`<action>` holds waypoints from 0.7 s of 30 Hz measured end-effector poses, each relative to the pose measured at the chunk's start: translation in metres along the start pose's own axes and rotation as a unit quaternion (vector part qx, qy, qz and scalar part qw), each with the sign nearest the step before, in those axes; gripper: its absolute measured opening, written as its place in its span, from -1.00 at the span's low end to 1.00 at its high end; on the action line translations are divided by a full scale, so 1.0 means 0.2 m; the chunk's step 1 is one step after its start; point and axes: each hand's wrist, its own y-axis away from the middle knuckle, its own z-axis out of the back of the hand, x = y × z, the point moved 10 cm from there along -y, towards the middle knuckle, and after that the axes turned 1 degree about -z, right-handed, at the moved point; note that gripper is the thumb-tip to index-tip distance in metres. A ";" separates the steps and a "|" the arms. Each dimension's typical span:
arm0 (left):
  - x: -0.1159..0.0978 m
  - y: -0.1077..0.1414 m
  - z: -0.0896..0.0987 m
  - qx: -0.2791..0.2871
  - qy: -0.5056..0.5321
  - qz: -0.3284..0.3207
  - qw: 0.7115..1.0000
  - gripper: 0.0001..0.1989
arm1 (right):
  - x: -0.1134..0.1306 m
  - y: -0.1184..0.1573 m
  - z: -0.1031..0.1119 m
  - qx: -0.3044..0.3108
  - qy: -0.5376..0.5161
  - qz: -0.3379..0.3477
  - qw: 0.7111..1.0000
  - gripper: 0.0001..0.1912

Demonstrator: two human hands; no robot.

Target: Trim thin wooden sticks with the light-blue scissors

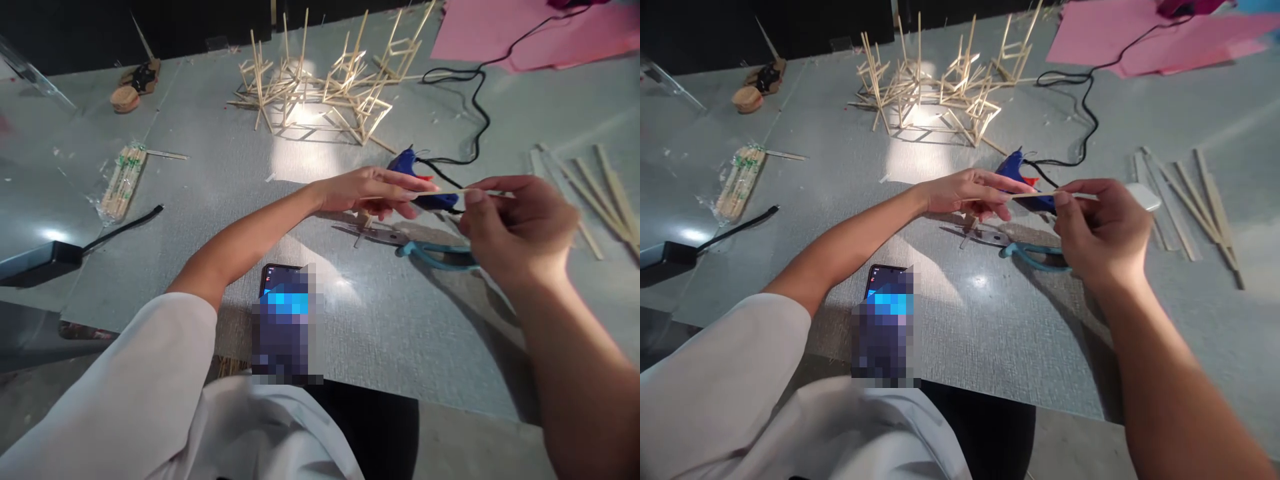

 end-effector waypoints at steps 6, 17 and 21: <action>0.02 -0.02 0.05 -0.033 0.001 0.014 0.999 -0.81 | 0.12 0.01 -0.05 -0.042 -0.015 0.030 0.999 -0.73; -0.04 -0.06 0.04 0.005 0.103 -0.071 0.992 -0.35 | 0.51 0.45 -0.72 0.328 0.027 0.172 0.929 -0.72; -0.05 -0.04 0.03 -0.010 0.085 -0.087 0.993 -0.44 | 0.54 0.58 -0.78 0.324 0.041 0.302 0.896 -0.68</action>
